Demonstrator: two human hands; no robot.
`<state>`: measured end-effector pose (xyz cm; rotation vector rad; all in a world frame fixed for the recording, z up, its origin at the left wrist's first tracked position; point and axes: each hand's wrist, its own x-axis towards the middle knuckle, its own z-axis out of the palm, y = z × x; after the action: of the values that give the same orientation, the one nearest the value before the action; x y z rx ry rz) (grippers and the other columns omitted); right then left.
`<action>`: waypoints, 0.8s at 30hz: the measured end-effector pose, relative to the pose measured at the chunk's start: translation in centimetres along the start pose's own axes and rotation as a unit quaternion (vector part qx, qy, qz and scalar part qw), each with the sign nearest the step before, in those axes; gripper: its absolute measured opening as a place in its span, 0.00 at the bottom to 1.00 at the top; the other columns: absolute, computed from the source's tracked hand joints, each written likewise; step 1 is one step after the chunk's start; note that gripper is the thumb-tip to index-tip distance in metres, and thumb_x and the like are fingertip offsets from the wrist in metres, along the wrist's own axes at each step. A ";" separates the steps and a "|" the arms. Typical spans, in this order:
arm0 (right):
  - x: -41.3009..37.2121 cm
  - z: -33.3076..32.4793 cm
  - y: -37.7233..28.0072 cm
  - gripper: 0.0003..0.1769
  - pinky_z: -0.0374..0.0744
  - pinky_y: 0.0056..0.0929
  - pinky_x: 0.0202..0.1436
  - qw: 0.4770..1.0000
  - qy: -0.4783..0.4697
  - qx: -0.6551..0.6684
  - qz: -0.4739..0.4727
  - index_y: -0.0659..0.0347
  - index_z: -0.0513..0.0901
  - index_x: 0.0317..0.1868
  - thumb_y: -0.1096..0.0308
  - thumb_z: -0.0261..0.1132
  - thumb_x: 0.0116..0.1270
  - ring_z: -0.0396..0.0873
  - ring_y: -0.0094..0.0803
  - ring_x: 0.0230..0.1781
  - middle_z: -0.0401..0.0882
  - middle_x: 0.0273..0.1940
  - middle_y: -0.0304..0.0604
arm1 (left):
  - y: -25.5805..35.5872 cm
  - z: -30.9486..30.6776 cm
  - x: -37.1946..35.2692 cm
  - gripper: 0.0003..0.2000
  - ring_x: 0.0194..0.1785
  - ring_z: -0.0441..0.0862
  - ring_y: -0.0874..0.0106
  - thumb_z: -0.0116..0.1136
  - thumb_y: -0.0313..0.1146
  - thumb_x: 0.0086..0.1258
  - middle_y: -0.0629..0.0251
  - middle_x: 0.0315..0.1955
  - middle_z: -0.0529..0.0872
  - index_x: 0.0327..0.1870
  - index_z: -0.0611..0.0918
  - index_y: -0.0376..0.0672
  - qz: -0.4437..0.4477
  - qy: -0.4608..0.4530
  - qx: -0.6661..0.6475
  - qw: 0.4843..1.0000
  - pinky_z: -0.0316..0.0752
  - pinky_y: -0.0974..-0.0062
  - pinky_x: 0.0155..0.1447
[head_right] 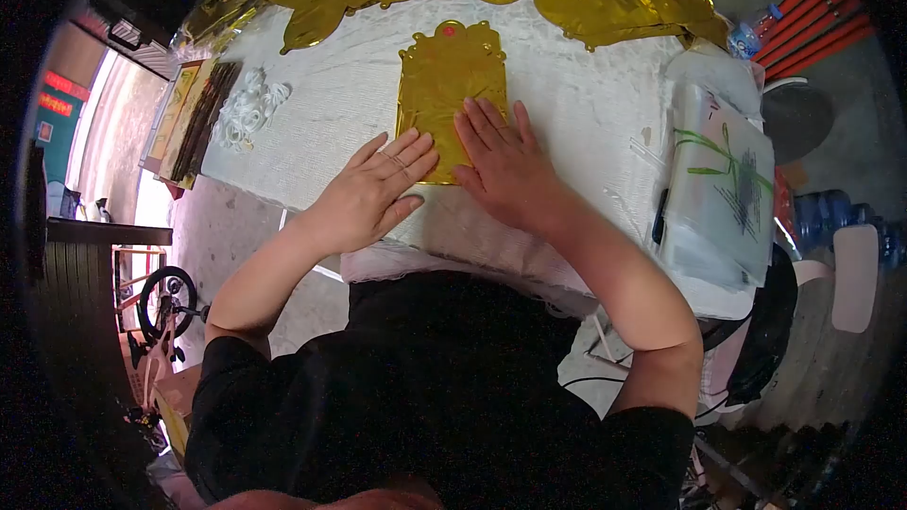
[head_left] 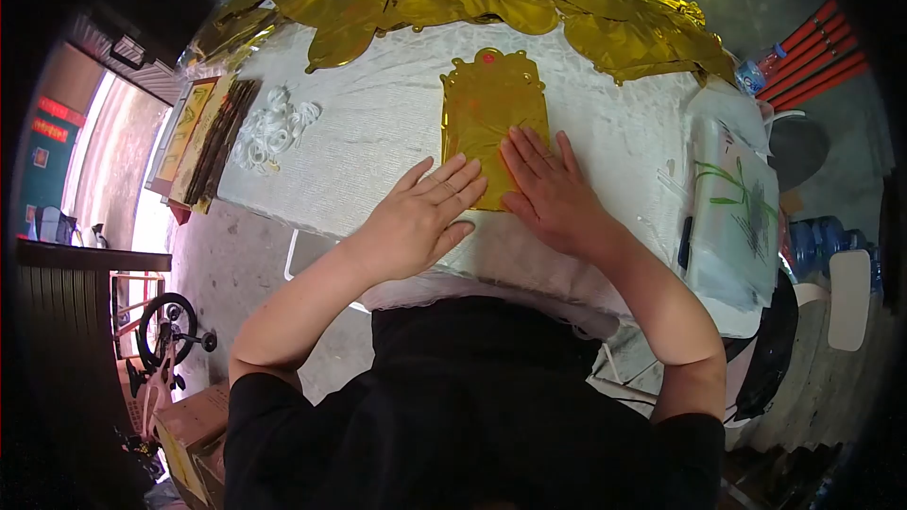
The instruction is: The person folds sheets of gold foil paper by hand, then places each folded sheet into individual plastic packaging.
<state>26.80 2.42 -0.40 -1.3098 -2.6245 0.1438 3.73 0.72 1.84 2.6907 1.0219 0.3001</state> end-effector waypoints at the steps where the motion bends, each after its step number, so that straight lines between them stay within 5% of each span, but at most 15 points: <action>1: 0.0 0.0 -0.1 0.33 0.41 0.47 0.73 1.000 0.003 -0.011 -0.006 0.67 0.55 0.68 0.56 0.50 0.69 0.48 0.41 0.72 0.52 0.70 0.52 | 0.1 -0.1 -0.2 0.26 0.71 0.56 0.62 0.50 0.37 0.68 0.54 0.66 0.63 0.65 0.65 0.39 0.000 -0.004 -0.001 1.000 0.48 0.60 0.72; 10: 0.1 0.0 0.4 0.33 0.42 0.47 0.74 0.999 0.018 -0.002 -0.045 0.68 0.56 0.67 0.55 0.50 0.69 0.48 0.43 0.72 0.52 0.69 0.55 | -0.4 -1.3 -1.3 0.29 0.71 0.55 0.60 0.51 0.43 0.67 0.52 0.66 0.62 0.66 0.63 0.38 0.005 -0.018 0.000 1.000 0.47 0.58 0.72; 13: 0.0 0.1 0.4 0.33 0.42 0.47 0.74 0.999 0.025 0.003 -0.046 0.68 0.57 0.67 0.55 0.50 0.68 0.48 0.43 0.72 0.53 0.69 0.55 | -1.5 -1.9 -0.6 0.24 0.67 0.62 0.58 0.55 0.38 0.64 0.51 0.61 0.69 0.60 0.71 0.37 0.025 -0.004 -0.063 0.998 0.54 0.60 0.70; 16: 0.1 0.5 0.6 0.33 0.43 0.46 0.74 0.998 0.033 -0.003 -0.049 0.68 0.56 0.67 0.55 0.50 0.69 0.48 0.43 0.72 0.53 0.69 0.55 | -2.5 -1.6 1.2 0.16 0.57 0.72 0.56 0.58 0.31 0.60 0.53 0.51 0.77 0.49 0.78 0.36 0.031 0.105 -0.073 0.991 0.66 0.63 0.61; 20: 0.2 0.3 0.3 0.33 0.42 0.46 0.74 0.999 0.015 -0.005 -0.040 0.67 0.56 0.67 0.55 0.49 0.68 0.48 0.42 0.72 0.52 0.69 0.54 | -3.9 -1.1 4.4 0.15 0.52 0.74 0.57 0.58 0.32 0.61 0.55 0.47 0.78 0.46 0.78 0.35 0.039 0.113 -0.038 0.992 0.68 0.63 0.58; 24: 0.1 0.5 0.5 0.33 0.39 0.45 0.74 0.999 0.014 -0.018 -0.043 0.67 0.55 0.68 0.54 0.48 0.69 0.46 0.42 0.73 0.51 0.70 0.53 | -5.1 -1.5 6.5 0.17 0.47 0.75 0.56 0.61 0.38 0.58 0.55 0.41 0.78 0.42 0.78 0.35 -0.151 0.078 0.054 0.984 0.71 0.63 0.52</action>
<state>27.03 2.85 -1.00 -1.1987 -2.6667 0.0654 4.90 9.05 2.36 2.5837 1.5120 0.4097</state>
